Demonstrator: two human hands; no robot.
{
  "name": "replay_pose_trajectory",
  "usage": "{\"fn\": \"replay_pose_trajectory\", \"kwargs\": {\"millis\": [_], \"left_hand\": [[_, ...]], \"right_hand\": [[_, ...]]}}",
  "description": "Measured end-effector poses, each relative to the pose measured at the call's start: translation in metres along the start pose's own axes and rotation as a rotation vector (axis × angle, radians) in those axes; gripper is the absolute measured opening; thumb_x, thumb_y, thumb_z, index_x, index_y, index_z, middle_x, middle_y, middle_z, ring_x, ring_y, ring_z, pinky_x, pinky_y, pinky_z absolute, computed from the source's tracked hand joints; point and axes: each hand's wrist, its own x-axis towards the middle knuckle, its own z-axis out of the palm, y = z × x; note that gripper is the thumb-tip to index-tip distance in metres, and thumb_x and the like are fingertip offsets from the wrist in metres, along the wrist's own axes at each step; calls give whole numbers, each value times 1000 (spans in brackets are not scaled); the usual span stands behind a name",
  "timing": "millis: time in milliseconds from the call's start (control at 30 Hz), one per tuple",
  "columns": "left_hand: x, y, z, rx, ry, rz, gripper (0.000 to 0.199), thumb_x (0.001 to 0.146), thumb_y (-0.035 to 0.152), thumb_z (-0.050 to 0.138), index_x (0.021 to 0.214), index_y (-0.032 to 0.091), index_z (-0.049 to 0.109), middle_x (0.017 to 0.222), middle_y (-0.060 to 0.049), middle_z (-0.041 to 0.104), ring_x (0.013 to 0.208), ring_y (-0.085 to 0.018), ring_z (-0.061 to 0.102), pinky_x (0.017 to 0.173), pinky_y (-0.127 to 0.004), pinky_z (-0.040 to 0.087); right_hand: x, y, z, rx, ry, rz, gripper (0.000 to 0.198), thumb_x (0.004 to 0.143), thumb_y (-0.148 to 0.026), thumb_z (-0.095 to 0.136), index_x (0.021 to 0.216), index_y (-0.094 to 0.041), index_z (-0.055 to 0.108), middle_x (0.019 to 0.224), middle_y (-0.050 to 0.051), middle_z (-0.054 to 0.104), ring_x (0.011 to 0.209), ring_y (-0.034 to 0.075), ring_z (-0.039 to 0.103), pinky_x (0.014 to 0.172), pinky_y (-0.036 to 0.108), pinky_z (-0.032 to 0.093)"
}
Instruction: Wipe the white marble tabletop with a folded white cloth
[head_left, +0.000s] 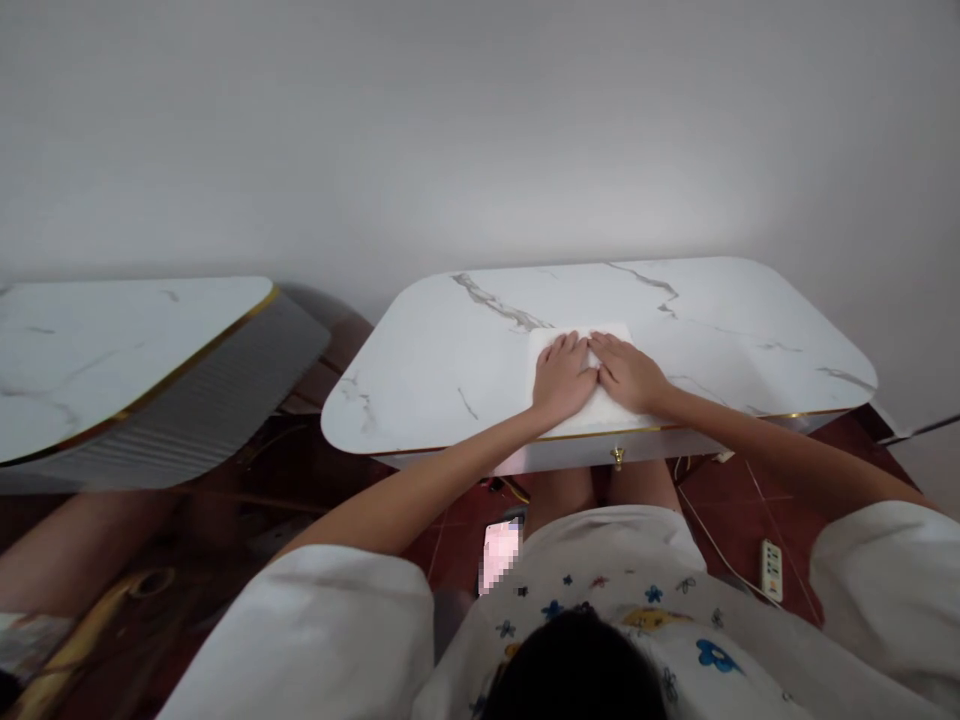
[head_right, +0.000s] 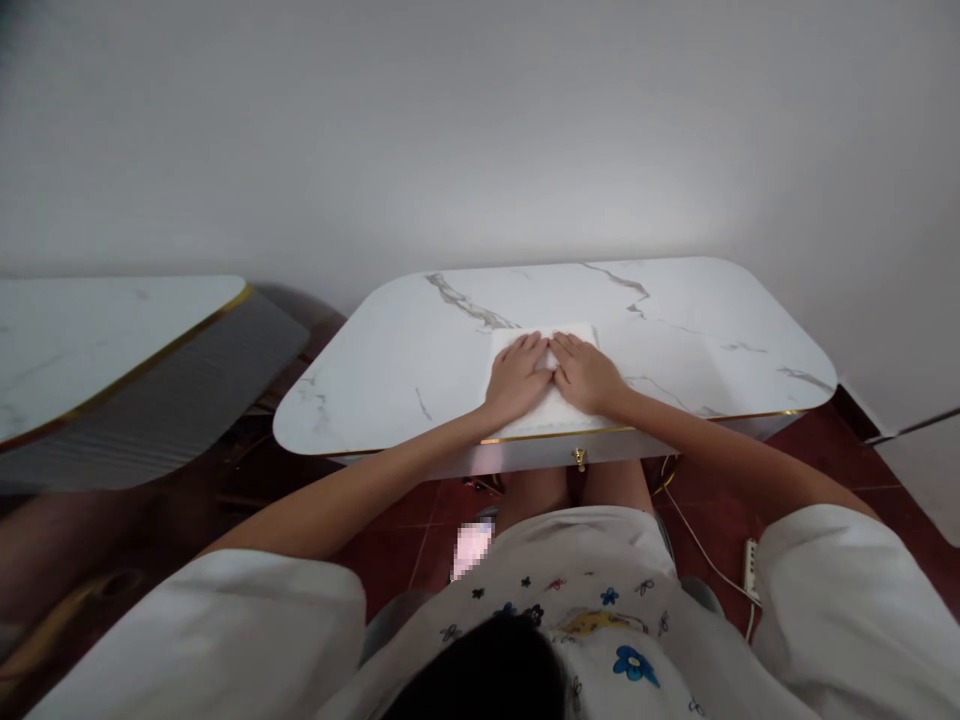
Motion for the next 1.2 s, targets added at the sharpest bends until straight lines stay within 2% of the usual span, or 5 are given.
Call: {"fn": "replay_pose_trajectory", "kwargs": {"millis": [233,500,700,967,1200], "left_hand": [[78,-15,10,18,68,25,45,86,21,39,129,21,53,144,-7,48,136,-26,38,113,-46,30],[148,-71,6,105,115,43,41,88,20,34,124,17,56,135,-11,54,129,-25,44,108,-42,34],[187,-94,11,149,148,32,43,90,21,32,126,16,54,137,-13,52,129,-27,43,108,-45,33],[229,-67,24,157,134,84,39,91,19,31,120,14,57,127,-13,59,122,-27,48,104,-41,35],[218,-21,33,128,95,150,40,91,19,31,125,13,52,133,-14,53,126,-26,43,107,-40,30]], "right_hand": [[71,48,6,-55,24,12,56,89,-19,30,142,-5,41,149,13,42,139,23,36,117,40,27],[164,64,24,-80,28,15,54,91,-19,30,141,-4,42,149,13,42,138,21,37,115,36,27],[209,82,35,-52,63,12,52,91,-19,30,140,-6,44,148,12,44,137,20,38,114,33,28],[220,136,31,-54,121,22,49,91,-16,30,135,-6,47,141,15,51,134,21,42,113,36,30],[180,172,25,-44,140,29,52,91,-22,28,139,-5,43,146,17,44,138,26,37,116,44,27]]}}
